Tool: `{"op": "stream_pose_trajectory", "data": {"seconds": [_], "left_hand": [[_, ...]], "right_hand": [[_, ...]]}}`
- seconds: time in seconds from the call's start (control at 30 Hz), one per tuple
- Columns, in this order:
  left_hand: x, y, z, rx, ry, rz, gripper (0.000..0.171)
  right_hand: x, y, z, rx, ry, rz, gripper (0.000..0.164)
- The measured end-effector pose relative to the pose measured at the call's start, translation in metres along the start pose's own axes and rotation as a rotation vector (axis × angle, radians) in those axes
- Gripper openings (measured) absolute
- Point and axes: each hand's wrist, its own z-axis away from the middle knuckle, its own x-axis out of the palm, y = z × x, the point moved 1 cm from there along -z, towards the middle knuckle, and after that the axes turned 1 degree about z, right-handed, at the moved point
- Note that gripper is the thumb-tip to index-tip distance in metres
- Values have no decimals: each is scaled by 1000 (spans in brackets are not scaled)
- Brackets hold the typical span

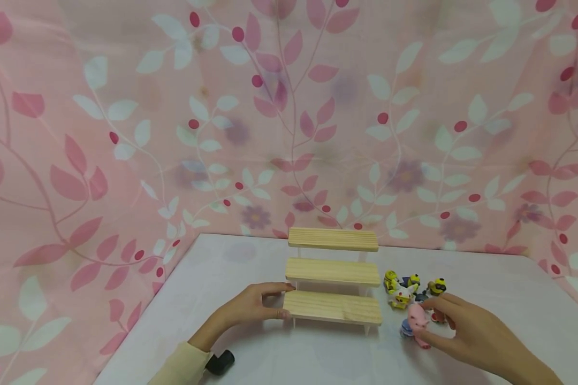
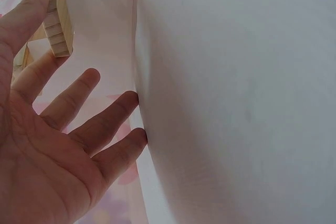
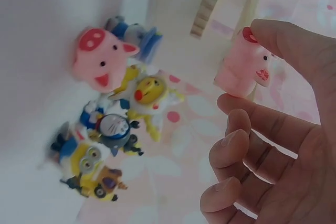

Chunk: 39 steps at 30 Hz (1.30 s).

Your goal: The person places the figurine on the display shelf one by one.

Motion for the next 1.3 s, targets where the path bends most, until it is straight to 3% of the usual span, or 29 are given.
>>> {"op": "stream_pose_trajectory", "data": {"seconds": [0.33,0.6,0.87,1.13,1.3], "left_hand": [[0,3,0,2,2,-8,60],[0,2,-1,-18,-2,-7,59],[-1,1,-2,-27,-2,-4,58],[-1,1,-2,-37,-2,-6,59],[-1,2,-1,-43,2,-4,56]], "right_hand": [[7,-21,-18,-70,65,-55,33],[17,-34,-34,-112,43,-38,33],[24,-51,-49,-101,-23,-55,38],[36,-68,-62,-189,-21,-158,41],[42,-80,-69,-172,-51,-185,42]]}}
